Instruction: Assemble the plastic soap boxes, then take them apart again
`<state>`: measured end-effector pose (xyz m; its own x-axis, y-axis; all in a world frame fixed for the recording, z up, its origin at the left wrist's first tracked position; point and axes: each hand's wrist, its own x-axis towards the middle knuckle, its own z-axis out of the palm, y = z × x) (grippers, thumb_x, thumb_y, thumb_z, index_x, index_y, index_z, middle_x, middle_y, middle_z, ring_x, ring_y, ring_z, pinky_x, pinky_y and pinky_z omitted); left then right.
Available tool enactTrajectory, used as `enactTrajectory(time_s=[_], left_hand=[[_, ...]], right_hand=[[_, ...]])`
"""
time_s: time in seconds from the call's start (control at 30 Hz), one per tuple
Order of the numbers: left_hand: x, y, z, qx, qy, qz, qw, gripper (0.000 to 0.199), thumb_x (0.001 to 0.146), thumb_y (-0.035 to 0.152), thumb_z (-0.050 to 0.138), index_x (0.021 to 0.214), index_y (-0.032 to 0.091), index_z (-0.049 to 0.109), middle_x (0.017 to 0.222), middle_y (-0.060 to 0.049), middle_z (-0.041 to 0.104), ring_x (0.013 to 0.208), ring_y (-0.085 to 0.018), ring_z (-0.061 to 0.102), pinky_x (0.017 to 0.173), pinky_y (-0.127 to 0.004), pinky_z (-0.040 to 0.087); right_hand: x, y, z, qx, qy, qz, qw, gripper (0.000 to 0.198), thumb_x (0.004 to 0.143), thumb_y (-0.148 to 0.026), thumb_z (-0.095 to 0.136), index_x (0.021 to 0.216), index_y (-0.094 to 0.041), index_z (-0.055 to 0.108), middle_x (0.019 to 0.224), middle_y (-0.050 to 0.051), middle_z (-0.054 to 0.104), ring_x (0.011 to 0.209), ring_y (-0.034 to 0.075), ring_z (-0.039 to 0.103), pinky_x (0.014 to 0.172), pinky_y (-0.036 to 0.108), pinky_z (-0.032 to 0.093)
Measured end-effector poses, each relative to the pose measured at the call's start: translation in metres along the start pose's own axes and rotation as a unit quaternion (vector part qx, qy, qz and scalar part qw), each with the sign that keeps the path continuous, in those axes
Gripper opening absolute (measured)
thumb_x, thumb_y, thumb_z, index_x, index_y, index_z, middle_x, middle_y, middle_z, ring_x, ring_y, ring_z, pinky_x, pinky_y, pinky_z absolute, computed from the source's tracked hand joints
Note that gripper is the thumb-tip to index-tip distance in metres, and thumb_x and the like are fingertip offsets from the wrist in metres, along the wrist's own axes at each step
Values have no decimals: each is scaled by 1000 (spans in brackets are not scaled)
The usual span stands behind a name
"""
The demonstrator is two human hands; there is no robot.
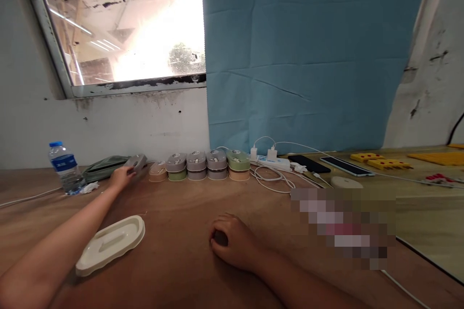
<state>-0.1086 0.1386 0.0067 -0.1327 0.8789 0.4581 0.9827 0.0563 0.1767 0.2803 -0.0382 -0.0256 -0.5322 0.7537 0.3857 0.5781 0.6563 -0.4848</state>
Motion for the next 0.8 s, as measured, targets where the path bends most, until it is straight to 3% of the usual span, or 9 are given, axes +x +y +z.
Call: enactTrajectory(time_s=[0.1,0.2,0.3,0.47,0.53,0.63,0.8], left_hand=[[-14,15,-22,-38,42,31,998,37,81,29,47,112,12,55,112,-10,59,100,-21,55,86,-28,41],[-47,38,-45,-95,35,109,989,35,78,36,52,108,19,58,104,-3,63,94,-17,58,84,-24,43],[-96,68,-65,-233,-41,268,934,30,74,36,57,100,21,63,99,-4,64,91,-19,58,82,-29,45],[-162,114,-75,-287,-208,411,840,26,79,33,53,101,24,64,100,-5,64,100,-19,54,89,-29,42],[-174,122,-70,-293,-241,437,815,28,79,33,53,104,23,62,102,-5,64,103,-20,53,93,-29,39],[-182,126,-62,-305,-253,439,806,30,80,31,52,108,23,60,108,-5,61,112,-19,47,97,-29,36],[-181,120,-71,-259,-271,444,814,39,80,27,50,119,27,48,124,-3,50,120,-18,39,102,-32,29]], right_hand=[[-1,0,0,10,8,5,1000,22,65,-7,49,81,-20,57,83,1,60,82,17,54,76,28,42],[-2,-1,-2,22,53,11,998,45,65,-9,49,109,-22,47,109,4,50,99,19,49,86,31,41],[-2,-2,-3,10,98,13,995,58,68,-13,50,122,-27,34,126,5,34,115,21,37,97,37,34],[-3,-5,-7,-7,72,4,997,63,65,-21,57,124,-27,34,134,6,21,126,25,22,100,41,29],[-4,-5,-8,-9,35,-2,999,66,63,-22,59,124,-27,36,136,6,18,126,26,21,100,40,29],[-6,-5,-11,-7,-30,-2,1000,74,58,-24,63,126,-29,35,140,4,15,126,28,24,100,41,28],[-5,-1,-12,31,-84,5,996,83,55,-31,67,129,-25,31,131,7,36,120,29,34,99,40,29]])
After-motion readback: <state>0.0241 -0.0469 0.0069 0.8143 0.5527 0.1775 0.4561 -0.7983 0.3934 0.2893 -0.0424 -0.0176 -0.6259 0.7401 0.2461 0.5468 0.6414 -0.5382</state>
